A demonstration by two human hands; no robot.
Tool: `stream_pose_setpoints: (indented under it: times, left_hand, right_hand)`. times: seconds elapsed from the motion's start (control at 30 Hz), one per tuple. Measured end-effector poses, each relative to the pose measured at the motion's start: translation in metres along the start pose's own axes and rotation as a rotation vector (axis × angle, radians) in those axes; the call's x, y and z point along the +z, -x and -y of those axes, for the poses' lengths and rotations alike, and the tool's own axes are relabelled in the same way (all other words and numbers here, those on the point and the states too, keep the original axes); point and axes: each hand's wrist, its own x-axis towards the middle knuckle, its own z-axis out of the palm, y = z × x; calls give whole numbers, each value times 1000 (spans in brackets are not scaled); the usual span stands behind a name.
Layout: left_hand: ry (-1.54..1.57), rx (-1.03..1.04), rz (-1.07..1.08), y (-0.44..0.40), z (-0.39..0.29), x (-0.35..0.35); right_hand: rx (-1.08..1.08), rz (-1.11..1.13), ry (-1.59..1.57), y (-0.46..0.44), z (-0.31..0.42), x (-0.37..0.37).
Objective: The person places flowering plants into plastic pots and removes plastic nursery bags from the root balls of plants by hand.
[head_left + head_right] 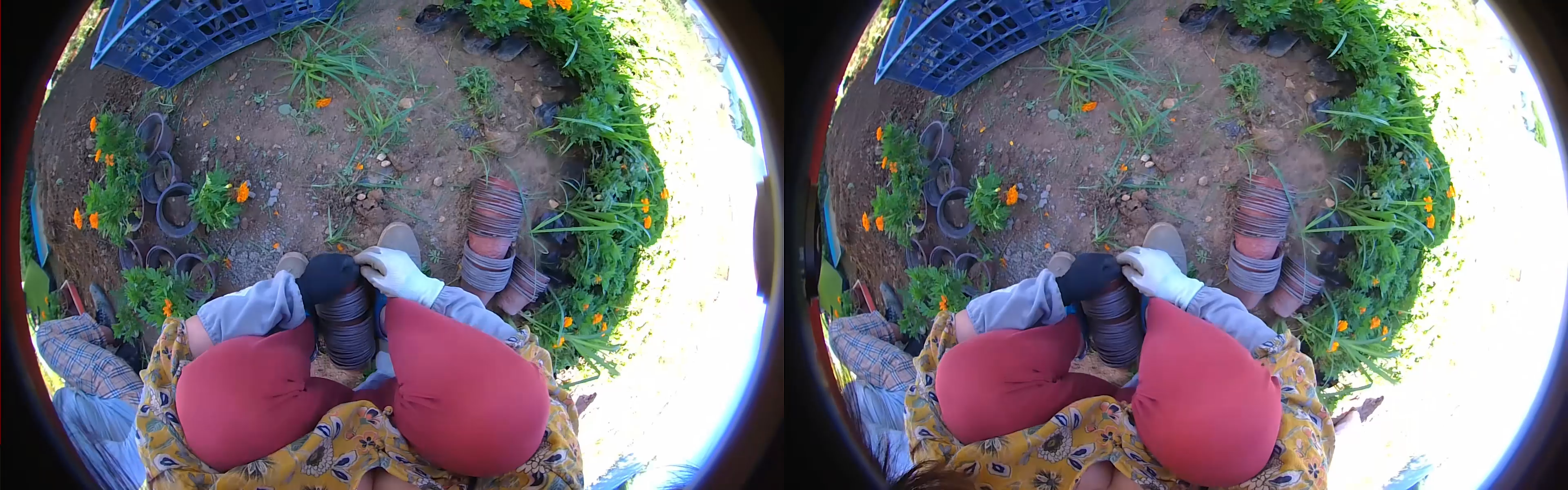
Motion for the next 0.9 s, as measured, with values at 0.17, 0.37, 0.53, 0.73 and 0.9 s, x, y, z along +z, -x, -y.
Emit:
stream_pose_setpoints:
  times: [0.17, 0.37, 0.53, 0.73, 0.9]
  left_hand:
    - [232, -276, -16, -4, -17, -17]
    - [134, -210, -51, 3, 4, -7]
    - [227, -164, -134, 12, -6, -17]
    - [13, -21, 37, 15, 39, 10]
    - [79, 173, 108, 10, 31, -19]
  right_hand:
    - [30, -19, -85, 4, -2, -1]
    - [-77, -43, -58, 9, -6, 5]
    - [-132, 109, 49, 8, 6, -4]
    - [-114, -71, -138, 27, -16, 6]
    - [328, -666, -270, 105, -3, -20]
